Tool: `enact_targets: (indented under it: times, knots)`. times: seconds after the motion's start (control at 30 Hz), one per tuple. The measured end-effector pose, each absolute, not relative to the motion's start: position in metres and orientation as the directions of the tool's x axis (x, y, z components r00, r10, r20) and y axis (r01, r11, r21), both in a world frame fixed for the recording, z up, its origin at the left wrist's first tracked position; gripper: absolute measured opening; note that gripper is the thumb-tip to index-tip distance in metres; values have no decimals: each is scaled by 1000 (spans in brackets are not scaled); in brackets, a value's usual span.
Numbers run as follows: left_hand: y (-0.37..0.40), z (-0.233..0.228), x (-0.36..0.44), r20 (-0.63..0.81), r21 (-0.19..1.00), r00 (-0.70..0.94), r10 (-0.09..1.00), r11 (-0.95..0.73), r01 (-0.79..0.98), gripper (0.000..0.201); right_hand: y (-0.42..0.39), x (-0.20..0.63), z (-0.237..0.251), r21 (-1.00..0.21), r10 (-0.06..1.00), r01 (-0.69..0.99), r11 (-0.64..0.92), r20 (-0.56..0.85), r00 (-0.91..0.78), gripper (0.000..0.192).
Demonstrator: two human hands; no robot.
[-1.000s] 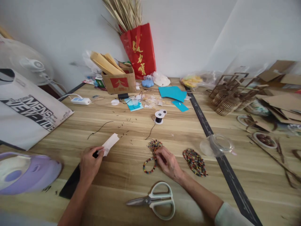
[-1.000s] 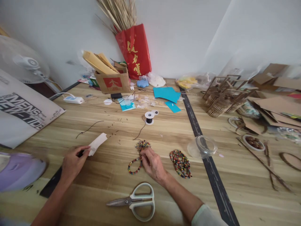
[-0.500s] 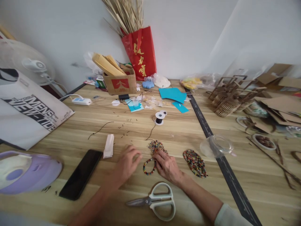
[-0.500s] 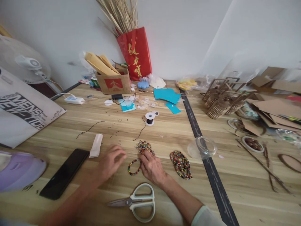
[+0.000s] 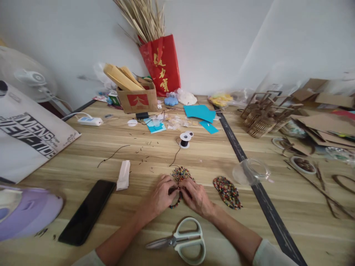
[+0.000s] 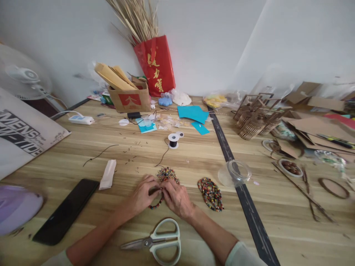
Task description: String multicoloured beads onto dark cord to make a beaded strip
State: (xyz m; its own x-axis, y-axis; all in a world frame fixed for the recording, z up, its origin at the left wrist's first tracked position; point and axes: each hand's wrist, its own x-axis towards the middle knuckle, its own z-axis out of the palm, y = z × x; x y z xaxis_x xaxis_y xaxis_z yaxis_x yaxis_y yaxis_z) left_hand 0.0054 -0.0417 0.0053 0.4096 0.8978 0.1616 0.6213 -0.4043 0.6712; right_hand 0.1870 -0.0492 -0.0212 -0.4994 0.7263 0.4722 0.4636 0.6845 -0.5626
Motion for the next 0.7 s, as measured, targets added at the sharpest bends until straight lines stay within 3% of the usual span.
enact_targets:
  times: [0.13, 0.3, 0.43, 0.7]
  knots:
    - [-39, 4, 7, 158, 814, 420, 894, -359, 457, 12, -50, 187, -18, -607, 720, 395, 690, 517, -463, 15]
    - [-37, -3, 5, 25, 959, 350, 936, -121, 255, 15, -51, 186, -15, -618, 715, 364, 697, 557, -423, 13]
    - [-37, -13, 4, -37, 991, 343, 939, -10, 133, 16, -51, 185, -15, -632, 733, 375, 678, 544, -409, 9]
    - [-34, -10, 2, -7, 998, 346, 938, -16, 66, 17, -47, 182, -14, -640, 757, 413, 648, 478, -446, 11]
